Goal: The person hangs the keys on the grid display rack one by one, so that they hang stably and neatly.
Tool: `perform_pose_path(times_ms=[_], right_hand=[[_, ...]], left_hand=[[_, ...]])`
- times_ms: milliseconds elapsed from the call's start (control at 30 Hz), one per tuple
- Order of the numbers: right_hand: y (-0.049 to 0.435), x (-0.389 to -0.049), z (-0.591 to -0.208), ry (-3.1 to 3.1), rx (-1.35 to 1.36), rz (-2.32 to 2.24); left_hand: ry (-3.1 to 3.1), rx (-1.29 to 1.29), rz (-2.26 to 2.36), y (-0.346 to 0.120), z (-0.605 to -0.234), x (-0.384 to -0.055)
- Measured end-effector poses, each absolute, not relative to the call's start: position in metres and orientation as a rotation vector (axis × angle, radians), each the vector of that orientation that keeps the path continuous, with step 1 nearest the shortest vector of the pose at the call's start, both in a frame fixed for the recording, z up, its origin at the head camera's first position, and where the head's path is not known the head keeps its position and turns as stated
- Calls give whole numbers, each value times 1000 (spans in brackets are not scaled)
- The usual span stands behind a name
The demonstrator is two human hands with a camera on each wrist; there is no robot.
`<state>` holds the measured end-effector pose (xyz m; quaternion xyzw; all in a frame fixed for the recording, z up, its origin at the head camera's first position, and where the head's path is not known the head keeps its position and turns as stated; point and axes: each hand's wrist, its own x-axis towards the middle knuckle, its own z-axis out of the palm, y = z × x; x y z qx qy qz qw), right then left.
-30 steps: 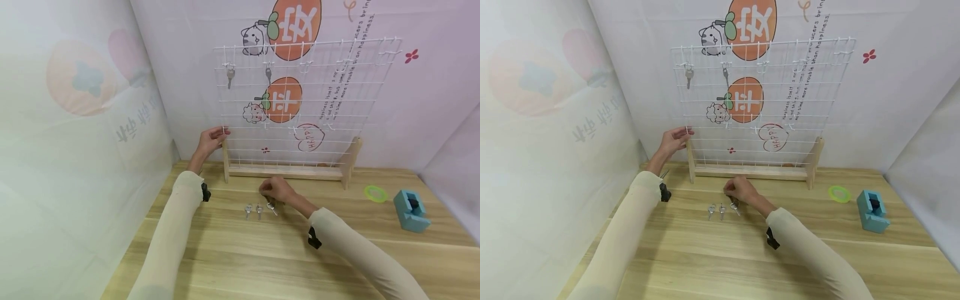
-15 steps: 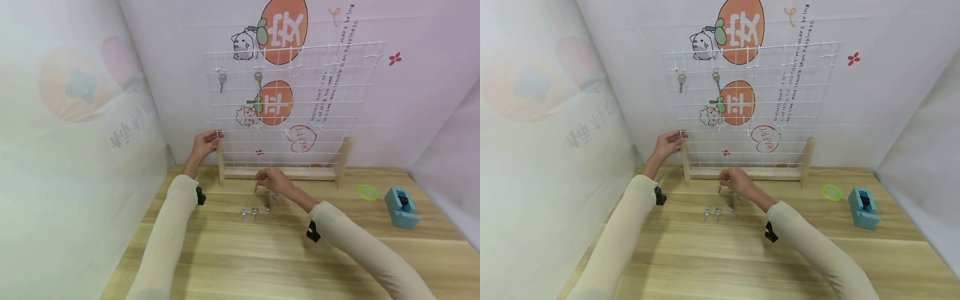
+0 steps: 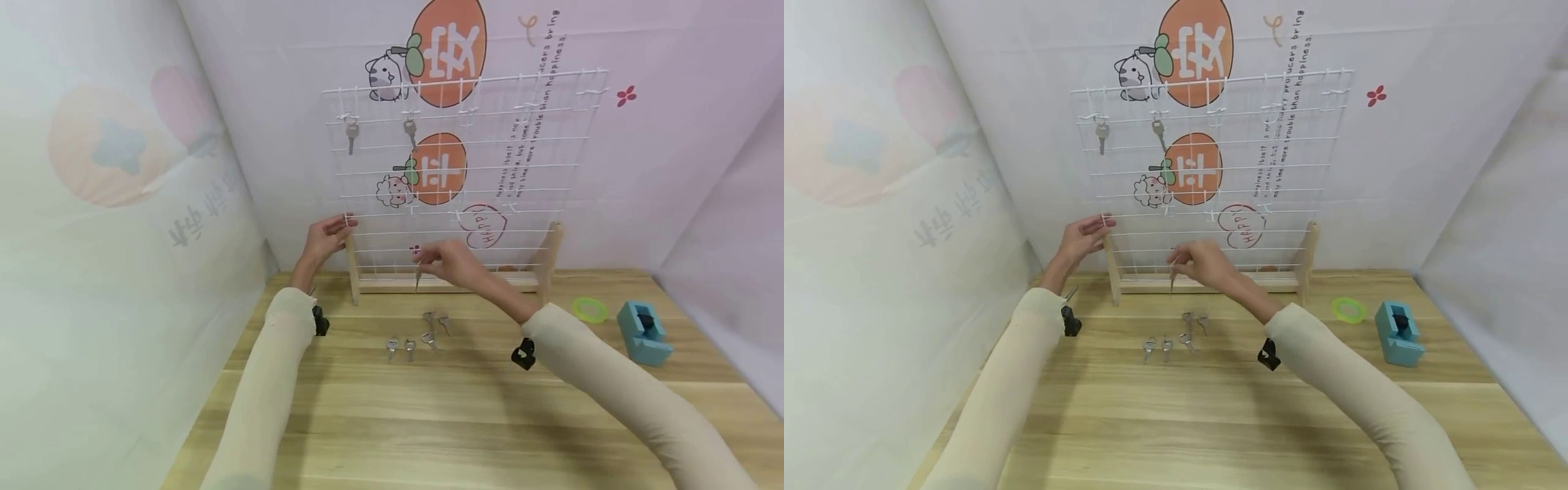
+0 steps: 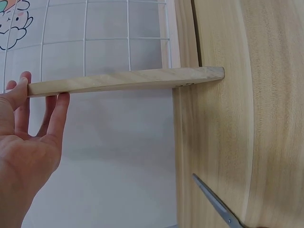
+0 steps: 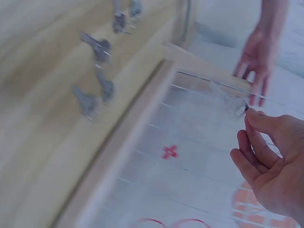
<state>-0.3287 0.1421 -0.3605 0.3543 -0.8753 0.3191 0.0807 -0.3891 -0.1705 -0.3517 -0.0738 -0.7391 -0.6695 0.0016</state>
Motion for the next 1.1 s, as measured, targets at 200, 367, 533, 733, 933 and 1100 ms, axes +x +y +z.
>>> perform_pose_path(times_ms=[200,367,533,733,933,1100], right_hand=[[152,-330,-315,-2572,1043,946],[162,-332,-277,-2548,964,887],[175,-331,-241,-2513,888,865],[192,-329,-207,-2483,805,855],[208,-327,-184,-2475,698,851],[216,-324,-165,-2475,613,885]], left_hand=[[-2343,-218,-2056,-171,-354,-392],[-2371,-191,-1983,-171,-364,-401],[-2374,-188,-1964,-174,-371,-404],[-2375,-201,-1969,-176,-370,-401],[-2359,-240,-2005,-176,-372,-401],[-2339,-238,-2002,-175,-373,-403]])
